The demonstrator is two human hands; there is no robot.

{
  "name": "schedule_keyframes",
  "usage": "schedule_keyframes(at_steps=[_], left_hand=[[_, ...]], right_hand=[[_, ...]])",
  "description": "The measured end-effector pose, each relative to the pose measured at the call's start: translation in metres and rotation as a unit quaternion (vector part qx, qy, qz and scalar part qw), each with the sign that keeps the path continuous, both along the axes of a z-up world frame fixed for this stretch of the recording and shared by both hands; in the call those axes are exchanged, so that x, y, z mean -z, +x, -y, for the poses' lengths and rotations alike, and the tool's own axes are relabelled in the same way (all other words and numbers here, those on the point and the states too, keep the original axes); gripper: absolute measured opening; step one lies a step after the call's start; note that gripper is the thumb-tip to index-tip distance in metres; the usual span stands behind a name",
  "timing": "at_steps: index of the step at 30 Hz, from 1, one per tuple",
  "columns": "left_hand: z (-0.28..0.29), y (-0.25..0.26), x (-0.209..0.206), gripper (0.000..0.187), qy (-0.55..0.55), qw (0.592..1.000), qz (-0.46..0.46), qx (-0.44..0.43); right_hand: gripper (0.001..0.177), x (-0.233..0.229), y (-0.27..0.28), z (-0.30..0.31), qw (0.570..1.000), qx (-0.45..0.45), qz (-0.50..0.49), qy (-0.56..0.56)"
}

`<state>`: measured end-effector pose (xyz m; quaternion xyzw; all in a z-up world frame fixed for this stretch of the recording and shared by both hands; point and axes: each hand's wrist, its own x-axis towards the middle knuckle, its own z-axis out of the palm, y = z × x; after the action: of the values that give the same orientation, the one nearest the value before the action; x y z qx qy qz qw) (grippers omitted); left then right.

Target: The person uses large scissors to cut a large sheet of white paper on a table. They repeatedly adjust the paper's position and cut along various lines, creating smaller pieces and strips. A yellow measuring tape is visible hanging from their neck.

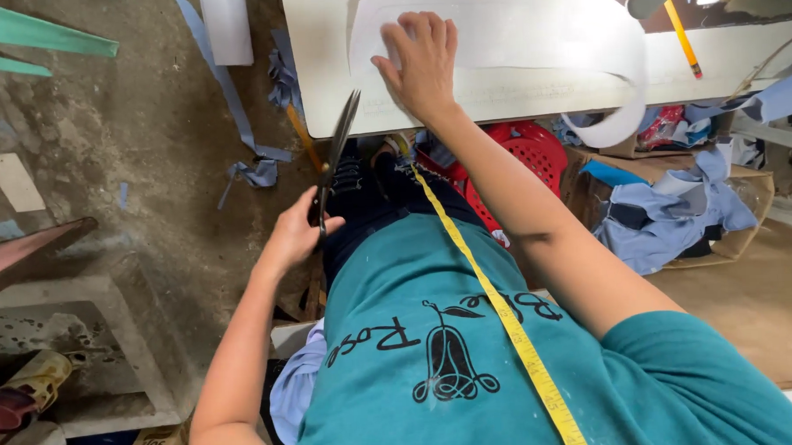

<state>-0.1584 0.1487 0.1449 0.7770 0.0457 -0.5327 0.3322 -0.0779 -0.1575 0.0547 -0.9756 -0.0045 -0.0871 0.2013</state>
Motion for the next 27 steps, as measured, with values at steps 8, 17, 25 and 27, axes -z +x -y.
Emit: schedule_keyframes(at_steps=[8, 17, 25, 27], left_hand=[[0.037, -0.003, -0.018, 0.072, -0.041, 0.996, -0.033, 0.067], [0.049, 0.009, -0.004, 0.048, -0.036, 0.993, 0.075, 0.082], [0.053, 0.002, 0.031, 0.086, 0.03, 0.986, 0.104, 0.126], [0.055, 0.001, 0.037, 0.086, 0.029, 0.984, 0.113, 0.134]], right_hand=[[0.045, -0.001, 0.01, -0.002, 0.991, 0.03, -0.041, -0.126], [0.063, 0.035, -0.009, 0.006, 0.989, 0.008, -0.12, -0.085], [0.065, -0.01, -0.001, -0.001, 0.967, -0.012, -0.216, -0.135], [0.067, -0.009, -0.002, 0.0, 0.97, -0.016, -0.2, -0.134]])
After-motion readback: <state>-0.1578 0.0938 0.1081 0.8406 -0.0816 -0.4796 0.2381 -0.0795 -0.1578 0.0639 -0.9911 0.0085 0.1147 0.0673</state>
